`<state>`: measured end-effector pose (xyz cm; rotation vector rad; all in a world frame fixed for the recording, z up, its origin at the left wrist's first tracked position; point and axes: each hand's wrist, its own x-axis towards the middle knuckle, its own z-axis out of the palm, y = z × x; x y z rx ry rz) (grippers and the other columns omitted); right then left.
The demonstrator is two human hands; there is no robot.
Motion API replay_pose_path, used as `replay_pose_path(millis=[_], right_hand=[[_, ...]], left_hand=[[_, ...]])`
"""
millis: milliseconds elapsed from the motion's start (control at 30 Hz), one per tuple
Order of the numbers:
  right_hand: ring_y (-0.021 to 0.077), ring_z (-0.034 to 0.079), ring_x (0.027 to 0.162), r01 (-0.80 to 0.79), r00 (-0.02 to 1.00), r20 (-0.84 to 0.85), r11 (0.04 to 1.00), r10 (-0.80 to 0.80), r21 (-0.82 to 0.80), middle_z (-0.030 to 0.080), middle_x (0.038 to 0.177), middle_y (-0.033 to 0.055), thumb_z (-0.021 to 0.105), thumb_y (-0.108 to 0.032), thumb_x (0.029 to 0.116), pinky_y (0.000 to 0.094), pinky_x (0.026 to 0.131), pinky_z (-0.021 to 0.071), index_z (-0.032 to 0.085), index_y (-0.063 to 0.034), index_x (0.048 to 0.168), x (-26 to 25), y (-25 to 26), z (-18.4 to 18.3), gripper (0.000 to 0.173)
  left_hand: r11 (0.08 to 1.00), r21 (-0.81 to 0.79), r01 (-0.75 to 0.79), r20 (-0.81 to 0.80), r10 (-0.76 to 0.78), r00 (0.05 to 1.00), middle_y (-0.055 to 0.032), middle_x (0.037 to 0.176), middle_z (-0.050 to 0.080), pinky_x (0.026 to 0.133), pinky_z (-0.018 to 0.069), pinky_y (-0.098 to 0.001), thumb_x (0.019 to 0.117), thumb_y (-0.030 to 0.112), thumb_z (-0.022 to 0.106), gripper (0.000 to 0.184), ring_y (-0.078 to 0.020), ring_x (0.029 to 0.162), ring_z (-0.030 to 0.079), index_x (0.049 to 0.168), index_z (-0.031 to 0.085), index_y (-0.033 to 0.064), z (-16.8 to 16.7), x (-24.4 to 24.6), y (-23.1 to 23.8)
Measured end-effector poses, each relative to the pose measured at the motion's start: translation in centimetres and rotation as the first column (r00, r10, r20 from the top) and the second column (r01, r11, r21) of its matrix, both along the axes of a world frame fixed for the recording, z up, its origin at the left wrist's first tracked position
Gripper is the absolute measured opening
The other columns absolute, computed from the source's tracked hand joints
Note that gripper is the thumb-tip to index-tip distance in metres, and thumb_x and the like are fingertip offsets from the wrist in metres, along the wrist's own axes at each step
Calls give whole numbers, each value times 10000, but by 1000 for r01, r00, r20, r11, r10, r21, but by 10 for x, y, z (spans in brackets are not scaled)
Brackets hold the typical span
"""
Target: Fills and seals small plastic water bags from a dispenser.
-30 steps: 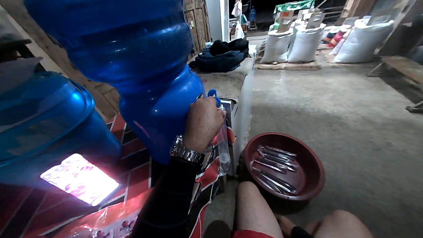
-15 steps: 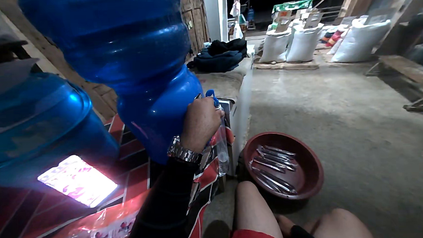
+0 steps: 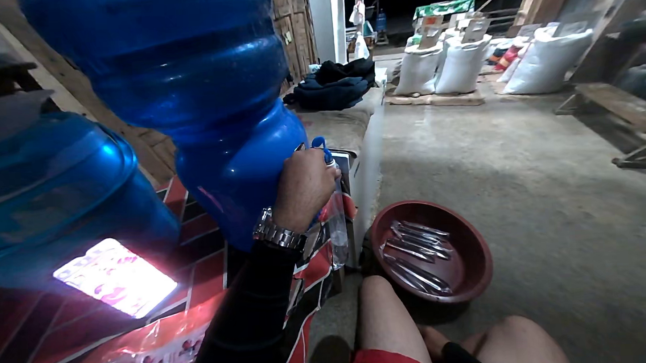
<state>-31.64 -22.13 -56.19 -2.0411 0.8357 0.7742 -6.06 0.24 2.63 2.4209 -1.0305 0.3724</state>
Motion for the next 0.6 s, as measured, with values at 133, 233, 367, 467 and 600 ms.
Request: replay_pose_path(millis=[133,233,367,467,600], right_hand=[[333,665,1193,12,1000,-14,1000,-12,-16,717,1230,171,618,-396,992,576,1056,490,711,-92,1261,2,17,50,417],[323,615,1284,3,999,-51,999,0,54,669,1331,178,595,-345,1024,551,1115,447,662,-89,1340,2,30,114,412],[333,601,1299,41,997,-64,997,-37,60,654,1351,193,585,-317,1037,547,1125,431,649,-67,1352,4,37,132,407],[320,620,1272,-54,999,1,995,54,78,671,1322,181,601,-321,1032,523,1120,445,660,-72,1333,1,26,112,396],[195,721,652,-299,493,807,935,324,-192,745,764,121,660,-404,921,321,554,601,784,-56,936,-26,-15,-21,370]], left_hand=[[1000,3,-3,1,3,1000,-133,706,641,560,523,-506,939,318,753,311,-310,632,638,777,651,74,0,-1,0],[1000,5,-4,-2,4,1000,-138,711,640,565,522,-511,938,320,755,314,-317,638,637,778,652,71,0,-1,1],[1000,5,-11,-4,11,1000,-137,709,640,564,519,-507,937,321,757,322,-313,633,634,765,646,72,0,-2,2],[1000,7,-9,-3,9,1000,-133,702,637,560,516,-503,938,324,756,320,-309,630,633,767,648,76,0,-2,2],[1000,13,-5,4,5,1000,-128,701,633,555,519,-494,939,322,755,316,-305,626,632,772,647,76,0,-2,1]])
